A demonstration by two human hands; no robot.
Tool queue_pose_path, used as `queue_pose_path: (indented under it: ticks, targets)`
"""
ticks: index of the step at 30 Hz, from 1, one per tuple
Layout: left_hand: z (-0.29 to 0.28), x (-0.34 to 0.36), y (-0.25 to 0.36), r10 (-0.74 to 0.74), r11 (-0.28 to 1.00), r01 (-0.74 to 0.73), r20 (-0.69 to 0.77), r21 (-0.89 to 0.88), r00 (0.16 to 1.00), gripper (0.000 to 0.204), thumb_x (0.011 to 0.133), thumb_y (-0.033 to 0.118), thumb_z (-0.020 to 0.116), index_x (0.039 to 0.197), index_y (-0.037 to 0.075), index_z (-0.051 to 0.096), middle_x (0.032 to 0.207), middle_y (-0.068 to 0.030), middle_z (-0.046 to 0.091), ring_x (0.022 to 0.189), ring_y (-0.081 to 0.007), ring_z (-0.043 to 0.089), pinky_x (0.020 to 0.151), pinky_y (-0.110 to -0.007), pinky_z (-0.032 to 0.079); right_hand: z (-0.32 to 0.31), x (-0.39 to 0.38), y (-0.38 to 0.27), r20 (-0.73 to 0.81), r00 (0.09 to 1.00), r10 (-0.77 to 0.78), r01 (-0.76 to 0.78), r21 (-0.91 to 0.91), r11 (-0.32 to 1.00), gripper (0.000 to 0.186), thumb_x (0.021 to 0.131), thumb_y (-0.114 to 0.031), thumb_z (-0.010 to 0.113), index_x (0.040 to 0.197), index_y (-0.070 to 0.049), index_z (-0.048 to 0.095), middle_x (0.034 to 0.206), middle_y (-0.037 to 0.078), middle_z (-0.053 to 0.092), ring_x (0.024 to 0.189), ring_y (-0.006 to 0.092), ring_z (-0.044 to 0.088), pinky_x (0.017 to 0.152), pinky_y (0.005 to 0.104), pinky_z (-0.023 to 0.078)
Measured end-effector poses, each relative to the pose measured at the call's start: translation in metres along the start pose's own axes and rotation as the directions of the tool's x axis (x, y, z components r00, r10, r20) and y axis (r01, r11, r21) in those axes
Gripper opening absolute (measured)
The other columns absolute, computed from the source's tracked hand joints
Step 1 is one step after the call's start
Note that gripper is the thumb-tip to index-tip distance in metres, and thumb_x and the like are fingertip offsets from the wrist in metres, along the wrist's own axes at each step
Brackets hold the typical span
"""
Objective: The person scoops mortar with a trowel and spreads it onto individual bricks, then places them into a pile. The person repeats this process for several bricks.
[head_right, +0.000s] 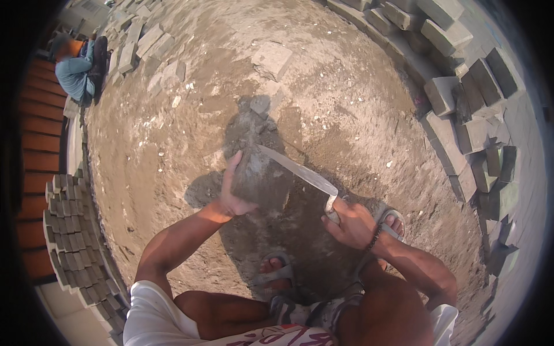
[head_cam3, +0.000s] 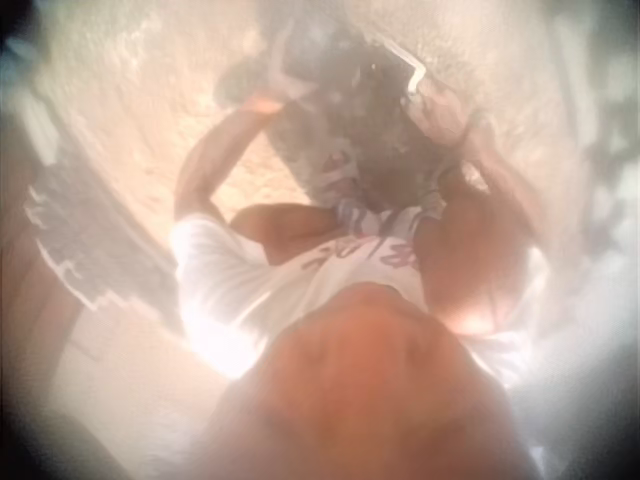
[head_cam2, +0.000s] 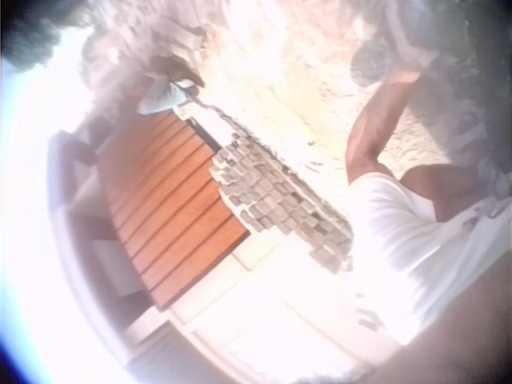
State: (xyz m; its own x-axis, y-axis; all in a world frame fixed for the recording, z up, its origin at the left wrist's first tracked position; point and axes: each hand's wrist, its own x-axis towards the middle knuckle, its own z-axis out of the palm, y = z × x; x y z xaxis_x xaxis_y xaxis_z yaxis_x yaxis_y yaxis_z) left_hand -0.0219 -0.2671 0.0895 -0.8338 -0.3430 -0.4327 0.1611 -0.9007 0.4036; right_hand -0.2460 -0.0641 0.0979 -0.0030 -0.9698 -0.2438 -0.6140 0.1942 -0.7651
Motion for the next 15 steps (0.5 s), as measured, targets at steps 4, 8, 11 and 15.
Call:
queue_pose_path:
  ticks: [4, 8, 11, 15]
  targets:
    - [-0.005, 0.003, 0.006, -0.006, 0.991, 0.011, 0.037, -0.134, 0.999, 0.066, 0.096, 0.059, 0.041, 0.143, 0.011, 0.045, 0.142, -0.0131, 0.050, 0.130, -0.0323, 0.049, 0.110, -0.054, 0.036, 0.028, -0.005, 0.004, 0.015, 0.964, -0.264, 0.264, -0.087, 0.960, 0.026, 0.084, -0.021, 0.065, 0.097, 0.000, 0.055, 0.074, 0.019, 0.061, 0.066, 0.0389, 0.064, 0.061, 0.0484, 0.052]
    - [0.018, -0.003, 0.009, 0.080, 0.982, -0.069, -0.057, 0.175, 0.995, 0.067, 0.095, 0.058, 0.043, 0.143, 0.012, 0.043, 0.143, -0.0134, 0.049, 0.130, -0.0324, 0.048, 0.110, -0.053, 0.036, 0.027, 0.010, 0.018, -0.005, 0.981, -0.192, 0.187, -0.207, 0.960, 0.026, 0.081, -0.019, 0.066, 0.096, 0.000, 0.054, 0.079, 0.022, 0.063, 0.067, 0.0396, 0.064, 0.064, 0.0503, 0.052]
    - [0.013, -0.002, 0.008, 0.043, 0.995, -0.044, 0.014, 0.088, 0.999, 0.065, 0.094, 0.053, 0.045, 0.144, 0.012, 0.041, 0.143, -0.0138, 0.049, 0.131, -0.0322, 0.048, 0.111, -0.052, 0.036, 0.011, 0.029, 0.036, -0.090, 0.996, 0.005, -0.025, -0.220, 0.975, 0.025, 0.083, -0.018, 0.065, 0.096, 0.000, 0.054, 0.082, 0.023, 0.064, 0.069, 0.0405, 0.065, 0.064, 0.0509, 0.051]
    - [0.005, -0.008, 0.010, 0.027, 1.000, -0.027, 0.041, 0.007, 0.999, 0.062, 0.093, 0.046, 0.048, 0.145, 0.012, 0.037, 0.143, -0.0143, 0.049, 0.131, -0.0319, 0.048, 0.112, -0.050, 0.035, -0.002, 0.027, 0.022, -0.100, 0.995, 0.029, -0.044, -0.148, 0.988, 0.024, 0.084, -0.019, 0.064, 0.097, -0.001, 0.055, 0.083, 0.023, 0.065, 0.070, 0.0410, 0.065, 0.063, 0.0498, 0.051]
